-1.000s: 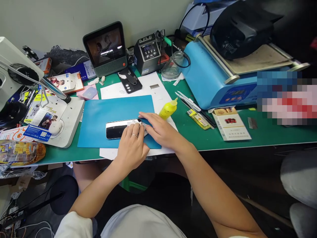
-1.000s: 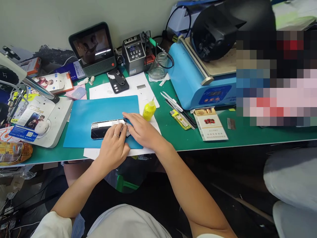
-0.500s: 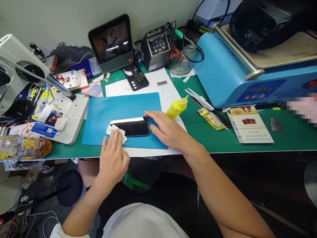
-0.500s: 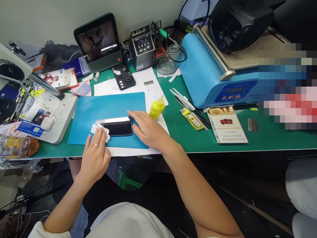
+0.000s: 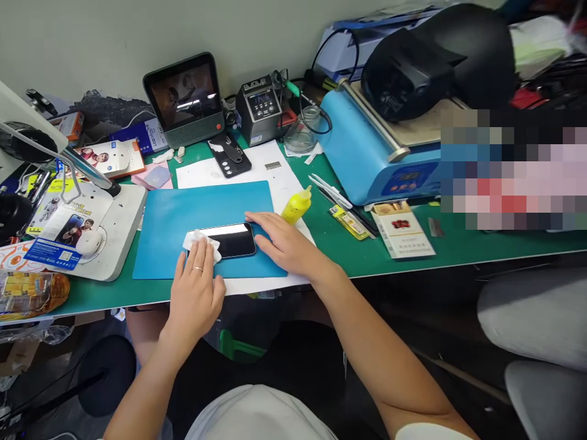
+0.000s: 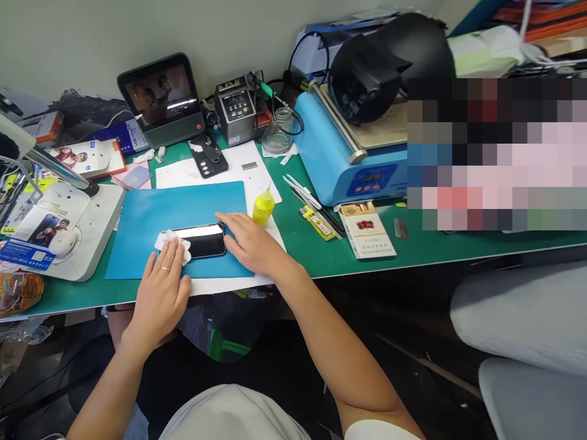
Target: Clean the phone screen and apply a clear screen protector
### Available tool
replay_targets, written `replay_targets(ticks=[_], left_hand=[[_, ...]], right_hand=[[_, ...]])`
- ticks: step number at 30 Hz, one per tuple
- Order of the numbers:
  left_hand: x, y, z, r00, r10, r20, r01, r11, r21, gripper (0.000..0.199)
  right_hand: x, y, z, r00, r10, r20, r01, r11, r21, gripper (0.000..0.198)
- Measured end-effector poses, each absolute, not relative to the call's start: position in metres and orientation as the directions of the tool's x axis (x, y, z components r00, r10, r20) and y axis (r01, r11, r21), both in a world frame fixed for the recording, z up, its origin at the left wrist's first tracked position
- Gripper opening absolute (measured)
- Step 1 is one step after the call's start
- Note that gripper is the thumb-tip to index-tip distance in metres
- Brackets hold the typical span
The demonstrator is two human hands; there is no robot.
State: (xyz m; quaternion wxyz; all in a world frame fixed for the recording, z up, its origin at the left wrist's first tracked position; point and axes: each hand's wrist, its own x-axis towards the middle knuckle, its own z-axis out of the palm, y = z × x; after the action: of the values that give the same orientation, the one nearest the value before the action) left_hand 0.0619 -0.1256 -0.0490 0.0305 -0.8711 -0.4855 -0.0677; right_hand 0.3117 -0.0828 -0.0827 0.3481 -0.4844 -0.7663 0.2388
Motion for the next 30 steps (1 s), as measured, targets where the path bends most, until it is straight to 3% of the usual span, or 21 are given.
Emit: replay_targets(ticks=[19,30], left_hand=[[0.051,-0.129,-0.035,0.506,0.849,0.150,0.862,-0.506,-0.043,0.052],[0.058,-0.123,-0.038,0.506,0.835,0.214,0.855,-0.518,0.001,0.048]], right_hand=[[0.311,-0.085,-0.084,-0.282,0.913,0.294,0.577,0.407,-0.709,0.051],[0.311,-0.086,-0.087,-0.281,0.914,0.292,0.595,0.405,-0.695,0.050]])
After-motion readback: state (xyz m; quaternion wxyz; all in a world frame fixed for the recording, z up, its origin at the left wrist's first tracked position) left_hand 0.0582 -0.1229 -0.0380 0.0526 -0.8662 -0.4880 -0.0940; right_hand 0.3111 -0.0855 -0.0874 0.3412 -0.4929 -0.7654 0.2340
